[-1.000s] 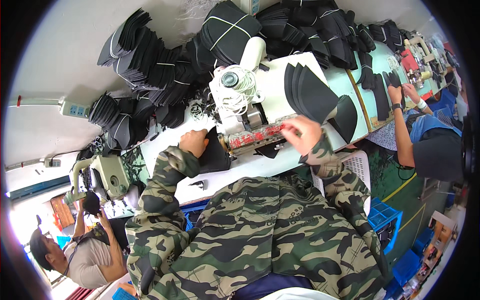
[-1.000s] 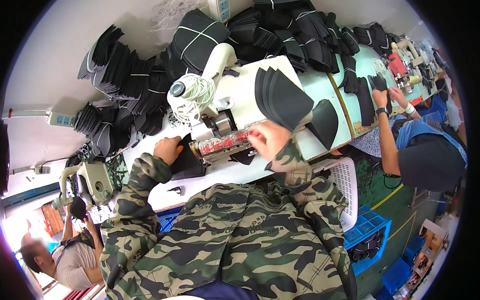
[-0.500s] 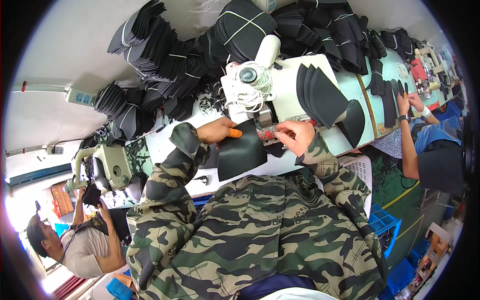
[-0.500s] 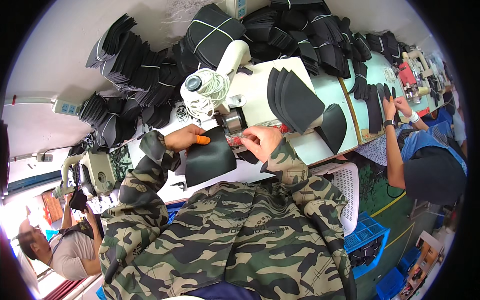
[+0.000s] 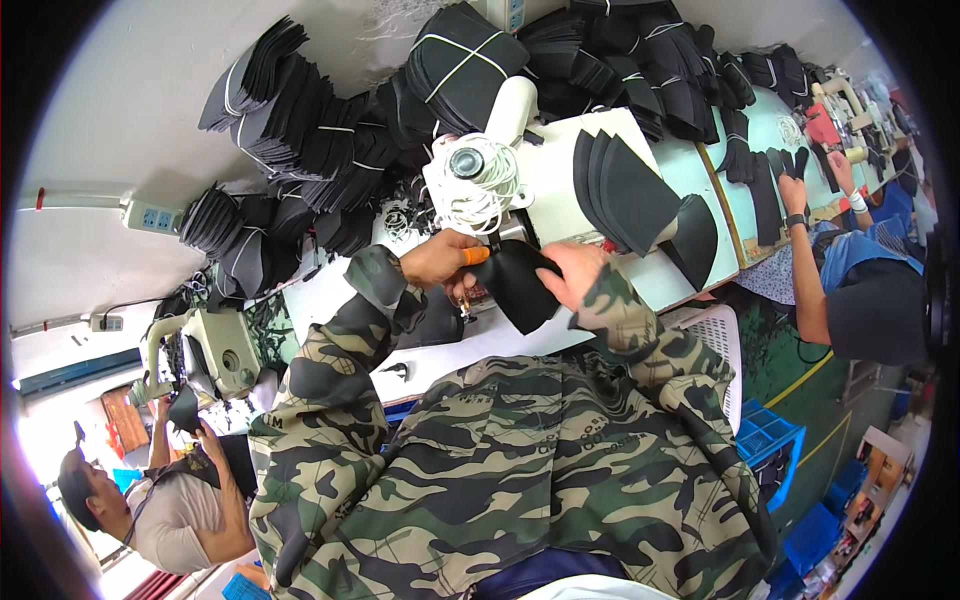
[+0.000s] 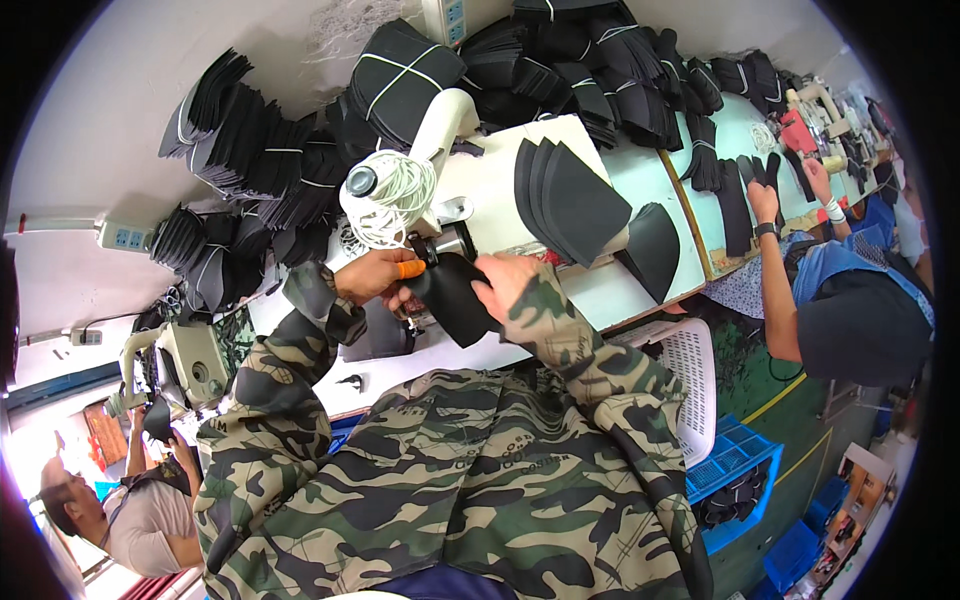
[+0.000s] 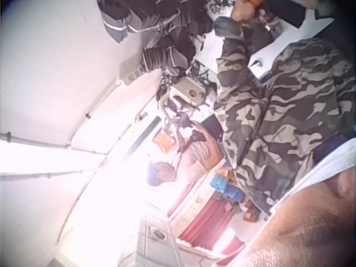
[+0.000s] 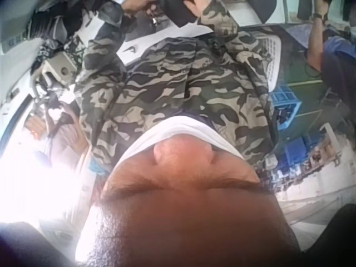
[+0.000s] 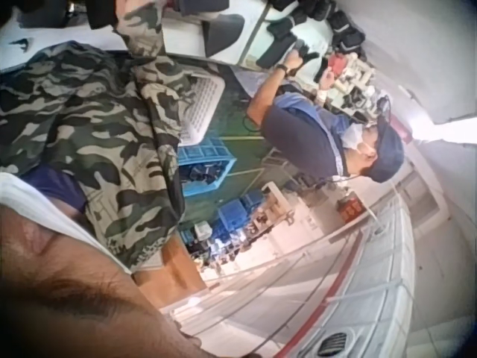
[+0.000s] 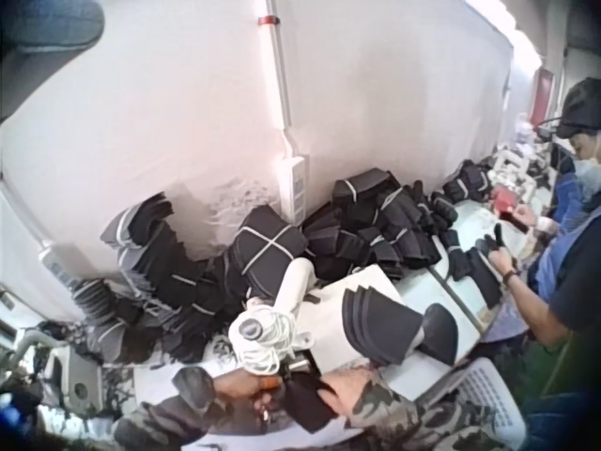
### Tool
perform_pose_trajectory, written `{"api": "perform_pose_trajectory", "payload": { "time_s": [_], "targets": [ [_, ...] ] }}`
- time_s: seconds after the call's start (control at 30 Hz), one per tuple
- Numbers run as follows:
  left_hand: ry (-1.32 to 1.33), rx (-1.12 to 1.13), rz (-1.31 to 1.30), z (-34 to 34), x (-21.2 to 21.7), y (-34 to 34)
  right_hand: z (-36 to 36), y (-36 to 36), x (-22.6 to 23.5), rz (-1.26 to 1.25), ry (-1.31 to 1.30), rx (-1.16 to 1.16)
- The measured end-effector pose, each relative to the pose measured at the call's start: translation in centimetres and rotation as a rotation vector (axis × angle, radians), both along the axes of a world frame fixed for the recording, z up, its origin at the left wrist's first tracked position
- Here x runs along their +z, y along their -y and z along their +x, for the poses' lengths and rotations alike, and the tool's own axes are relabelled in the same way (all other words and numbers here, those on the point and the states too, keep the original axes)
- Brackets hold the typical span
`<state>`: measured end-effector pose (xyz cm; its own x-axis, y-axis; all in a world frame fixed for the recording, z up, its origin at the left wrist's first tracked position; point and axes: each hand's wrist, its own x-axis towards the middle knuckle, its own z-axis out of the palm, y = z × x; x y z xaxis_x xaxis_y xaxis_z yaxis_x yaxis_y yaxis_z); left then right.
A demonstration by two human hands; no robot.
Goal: The person takes bundles of fabric pieces from a crate to a workbench. The person then unties a bundle, separates the fabric pieces, and feeds them individually through a machine.
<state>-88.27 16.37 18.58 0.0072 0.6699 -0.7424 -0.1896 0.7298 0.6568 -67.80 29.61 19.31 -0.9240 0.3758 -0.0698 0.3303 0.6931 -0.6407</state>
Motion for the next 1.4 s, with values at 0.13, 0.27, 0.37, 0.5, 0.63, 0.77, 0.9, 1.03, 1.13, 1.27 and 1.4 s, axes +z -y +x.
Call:
{"api": "perform_pose_trajectory", "payload": {
  "time_s": [0.13, 0.27, 0.37, 0.5, 0.63, 0.77, 0.9, 1.03, 1.13, 1.27, 1.4],
  "targets": [
    [-0.021, -0.125, 0.119, -0.8, -0.2, 0.3, 2.5, -1.1, 0.2, -0.282, -0.102, -0.055],
    [-0.949, -0.055, 0.199, -3.2, -3.2, 3.6, 3.8, -4.2, 4.7, 0.047, -0.384, -0.338],
    [-1.344, -0.469, -0.047, -2.8, -5.8, 7.7, 4.4, -7.1, 5.2, 0.416, -0.465, -0.386],
    [-1.363, -0.670, -0.108, -1.9, -6.0, 8.6, 3.8, -6.0, 1.8, 0.344, -0.254, -0.179],
    [-1.046, -0.542, 0.303, -3.0, -3.6, 8.9, 2.3, -0.9, 1.8, -0.286, -0.235, -0.138],
    [-0.036, -0.460, 0.295, -1.5, 2.5, 5.8, 1.8, 0.4, 0.3, -0.470, -0.173, -0.099],
    [-0.016, -0.249, 0.161, -1.0, -0.2, 5.1, 0.7, 0.6, -0.6, -0.457, -0.156, -0.045],
    [-0.022, -0.161, 0.000, -1.5, -0.3, 4.2, 0.2, 0.5, -0.9, -0.407, -0.165, -0.052],
    [-0.005, -0.240, -0.069, -2.0, -0.2, 3.1, 0.1, 0.1, -0.8, -0.412, -0.151, -0.064],
    [0.036, -0.080, 0.094, -0.9, -2.2, 1.9, -1.5, -0.9, -0.1, 0.044, -0.193, 0.103],
    [-0.124, 0.060, 0.254, 1.3, -2.5, 0.8, -3.0, -1.5, -0.2, 0.268, -0.166, 0.138]
  ]
}}
